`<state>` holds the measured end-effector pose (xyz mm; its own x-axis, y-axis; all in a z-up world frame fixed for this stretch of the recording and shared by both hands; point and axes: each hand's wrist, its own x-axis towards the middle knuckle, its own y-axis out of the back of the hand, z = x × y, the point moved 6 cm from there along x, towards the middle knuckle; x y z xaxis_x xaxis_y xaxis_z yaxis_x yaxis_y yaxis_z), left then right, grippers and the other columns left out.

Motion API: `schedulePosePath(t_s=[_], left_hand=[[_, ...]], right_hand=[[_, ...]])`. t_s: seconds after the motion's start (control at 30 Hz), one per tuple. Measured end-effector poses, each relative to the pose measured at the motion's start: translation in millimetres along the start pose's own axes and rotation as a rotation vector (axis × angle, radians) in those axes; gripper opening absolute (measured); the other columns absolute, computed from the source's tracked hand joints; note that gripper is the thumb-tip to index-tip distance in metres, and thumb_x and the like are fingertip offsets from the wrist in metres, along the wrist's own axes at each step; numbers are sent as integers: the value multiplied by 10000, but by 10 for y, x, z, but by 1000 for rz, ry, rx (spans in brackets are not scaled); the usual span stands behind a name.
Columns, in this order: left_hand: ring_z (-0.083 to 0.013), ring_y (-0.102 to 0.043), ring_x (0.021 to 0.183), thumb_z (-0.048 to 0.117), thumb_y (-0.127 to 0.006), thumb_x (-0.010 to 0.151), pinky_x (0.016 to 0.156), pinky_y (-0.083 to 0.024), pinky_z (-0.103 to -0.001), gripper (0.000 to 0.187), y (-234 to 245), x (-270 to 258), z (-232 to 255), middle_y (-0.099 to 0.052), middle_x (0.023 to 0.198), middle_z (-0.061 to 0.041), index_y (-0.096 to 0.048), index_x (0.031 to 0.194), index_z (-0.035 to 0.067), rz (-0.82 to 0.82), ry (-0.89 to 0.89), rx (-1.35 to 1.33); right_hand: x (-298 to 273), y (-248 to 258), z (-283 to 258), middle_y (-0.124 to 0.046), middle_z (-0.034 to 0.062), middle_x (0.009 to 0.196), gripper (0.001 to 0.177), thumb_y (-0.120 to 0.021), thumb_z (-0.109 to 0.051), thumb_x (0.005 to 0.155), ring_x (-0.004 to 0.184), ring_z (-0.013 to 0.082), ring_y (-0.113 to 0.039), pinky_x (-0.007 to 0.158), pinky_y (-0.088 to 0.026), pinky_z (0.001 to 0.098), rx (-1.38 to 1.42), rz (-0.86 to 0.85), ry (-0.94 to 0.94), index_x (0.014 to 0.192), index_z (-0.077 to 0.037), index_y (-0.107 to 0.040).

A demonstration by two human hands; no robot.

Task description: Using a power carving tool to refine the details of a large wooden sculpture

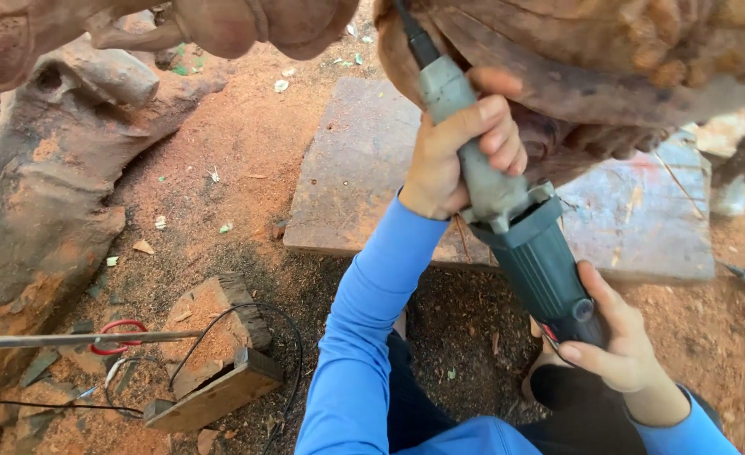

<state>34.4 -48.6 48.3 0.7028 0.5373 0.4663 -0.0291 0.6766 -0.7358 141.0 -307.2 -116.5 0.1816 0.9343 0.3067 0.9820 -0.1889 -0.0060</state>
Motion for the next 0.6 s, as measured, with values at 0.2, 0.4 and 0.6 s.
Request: schedulePosePath(t_s=[0.2,0.4,0.6], left_hand=[[-152,-447,551,49,-674,989,542,-439,-338,132,-156,-407,44,-404,655,-2,-667,1121,58,219,27,36],[-91,-413,545,120,-684,939,511,-403,-287,102,199,-1139,387,-396,646,58,-669,1039,129,437,-81,143],[-117,-413,511,165,-699,840,487,-441,-330,158,637,-1585,319,-395,623,34,-608,964,129,776,-130,187]], right_hand=[[-431,309,-278,-645,200,1367,985,-588,-545,832,1173,302,-687,1003,-566,439,-792,1,122,1615,-20,-300],[-2008,792,214,-632,184,1452,549,-684,-158,897,1390,277,-546,1216,-371,402,-849,537,-426,1424,-13,-637],[-2517,671,-584,-687,112,852,312,-602,-276,878,902,239,-632,973,-485,381,-323,495,40,1050,-25,-672]])
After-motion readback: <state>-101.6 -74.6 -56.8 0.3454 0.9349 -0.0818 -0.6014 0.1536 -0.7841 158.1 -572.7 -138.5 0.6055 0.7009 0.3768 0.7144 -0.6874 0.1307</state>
